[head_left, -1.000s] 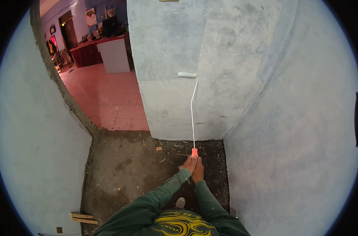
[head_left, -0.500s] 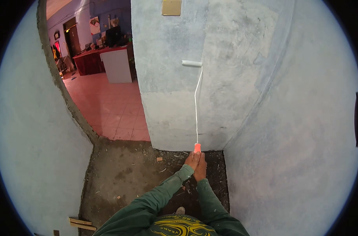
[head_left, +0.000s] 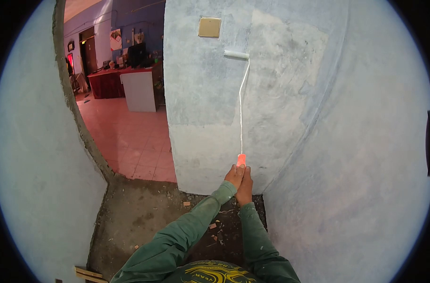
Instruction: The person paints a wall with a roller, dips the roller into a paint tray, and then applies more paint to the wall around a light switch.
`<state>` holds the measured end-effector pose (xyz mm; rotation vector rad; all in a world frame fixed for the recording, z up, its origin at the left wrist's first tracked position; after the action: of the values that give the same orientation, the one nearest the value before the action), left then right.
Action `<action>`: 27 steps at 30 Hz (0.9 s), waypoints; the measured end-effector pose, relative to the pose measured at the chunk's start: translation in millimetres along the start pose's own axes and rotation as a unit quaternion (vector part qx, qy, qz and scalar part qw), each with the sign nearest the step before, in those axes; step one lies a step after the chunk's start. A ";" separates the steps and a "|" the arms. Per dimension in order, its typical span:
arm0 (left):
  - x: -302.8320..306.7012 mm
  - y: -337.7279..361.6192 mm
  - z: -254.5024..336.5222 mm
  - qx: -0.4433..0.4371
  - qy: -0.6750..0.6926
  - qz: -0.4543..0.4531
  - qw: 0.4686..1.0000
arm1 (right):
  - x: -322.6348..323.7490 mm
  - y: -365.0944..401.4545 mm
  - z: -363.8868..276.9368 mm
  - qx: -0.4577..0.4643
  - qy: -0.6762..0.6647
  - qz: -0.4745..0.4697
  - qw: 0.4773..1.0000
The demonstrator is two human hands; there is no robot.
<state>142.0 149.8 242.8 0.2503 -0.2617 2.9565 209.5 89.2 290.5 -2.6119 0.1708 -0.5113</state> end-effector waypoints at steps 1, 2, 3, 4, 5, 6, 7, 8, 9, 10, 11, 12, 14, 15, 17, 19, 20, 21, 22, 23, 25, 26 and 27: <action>1.0 -5.5 5.0 -0.013 -0.003 -0.001 1.000 | 1.5 -5.3 -5.6 0.029 0.017 0.001 0.999; 2.1 -11.1 9.5 -0.019 -0.003 -0.001 1.000 | 3.0 -10.9 -9.0 0.033 0.019 0.003 0.999; 3.9 -15.9 16.9 -0.024 -0.009 0.004 1.000 | 4.4 -16.7 -11.5 0.027 0.017 0.002 0.999; 5.8 -21.2 24.4 -0.030 -0.016 0.009 0.999 | 5.8 -22.9 -14.0 0.021 0.016 0.002 1.000; 7.5 -25.3 31.3 -0.035 -0.016 0.008 0.999 | 7.1 -28.3 -17.8 0.025 0.018 0.005 1.000; 9.1 -28.5 38.1 -0.036 -0.014 0.006 0.999 | 8.7 -33.2 -22.3 0.034 0.018 0.012 0.999; 11.0 -31.9 46.0 -0.038 -0.012 0.004 0.999 | 10.5 -38.3 -27.0 0.044 0.018 0.018 0.999; 12.9 -37.0 52.7 -0.042 -0.011 0.004 0.999 | 12.1 -43.8 -31.7 0.047 0.019 0.020 0.998; 14.4 -43.0 58.1 -0.046 -0.009 0.002 0.999 | 14.0 -49.4 -37.2 0.054 0.010 0.023 0.998; 16.0 -48.3 62.9 -0.050 -0.007 -0.001 0.999 | 15.5 -54.4 -41.9 0.060 0.001 0.026 0.998; 17.7 -53.6 67.8 -0.053 -0.007 0.000 0.999 | 17.2 -59.8 -45.9 0.063 0.002 0.027 0.998; 19.9 -56.8 76.2 -0.050 -0.008 -0.004 0.999 | 19.0 -65.2 -50.3 0.078 0.012 0.028 0.996; 24.2 -62.2 92.9 -0.050 -0.009 -0.007 0.999 | 22.0 -76.0 -56.2 0.095 0.022 0.029 0.995; 25.9 -64.6 100.7 -0.056 -0.005 -0.005 0.998 | 23.1 -81.1 -58.2 0.098 0.028 0.031 0.994; 29.8 -69.5 116.0 -0.063 -0.001 -0.004 0.998 | 25.1 -91.7 -63.6 0.103 0.034 0.033 0.994; 34.4 -75.8 131.5 -0.070 -0.013 -0.002 0.997 | 27.6 -103.1 -71.5 0.107 0.024 0.035 0.993; 36.9 -79.7 139.7 -0.072 -0.014 -0.001 0.997 | 29.2 -109.3 -75.6 0.109 0.024 0.035 0.993; 38.7 -85.0 146.0 -0.078 -0.021 0.000 0.997 | 30.8 -115.4 -79.9 0.109 0.032 0.033 0.993; 40.1 -90.4 152.3 -0.083 -0.027 0.001 0.996 | 32.5 -121.5 -84.1 0.108 0.040 0.030 0.993; 41.8 -96.2 158.8 -0.085 -0.027 0.002 0.996 | 34.2 -127.6 -88.7 0.110 0.041 0.030 0.993; 46.3 -108.0 170.4 -0.085 -0.058 0.017 0.995 | 37.4 -140.0 -96.6 0.105 0.034 0.033 0.993; 47.9 -112.8 175.2 -0.086 -0.058 0.017 0.994 | 38.5 -146.6 -98.4 0.106 0.035 0.034 0.993; 50.3 -113.0 184.7 -0.089 -0.052 0.020 0.994 | 39.5 -153.9 -98.9 0.105 0.036 0.033 0.993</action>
<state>140.9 232.3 449.2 0.3790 -0.5480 2.9383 212.7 174.7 456.9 -2.3762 0.2144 -0.5684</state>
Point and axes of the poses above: each hand's wrist, its own y-axis away from the middle knuckle, its own x-axis out of the back of the hand, z = x × y, the point moved 4 cm from there along -y, towards the middle knuckle, and after that the axes turned 8 degrees about -z, right-handed, at the moved point
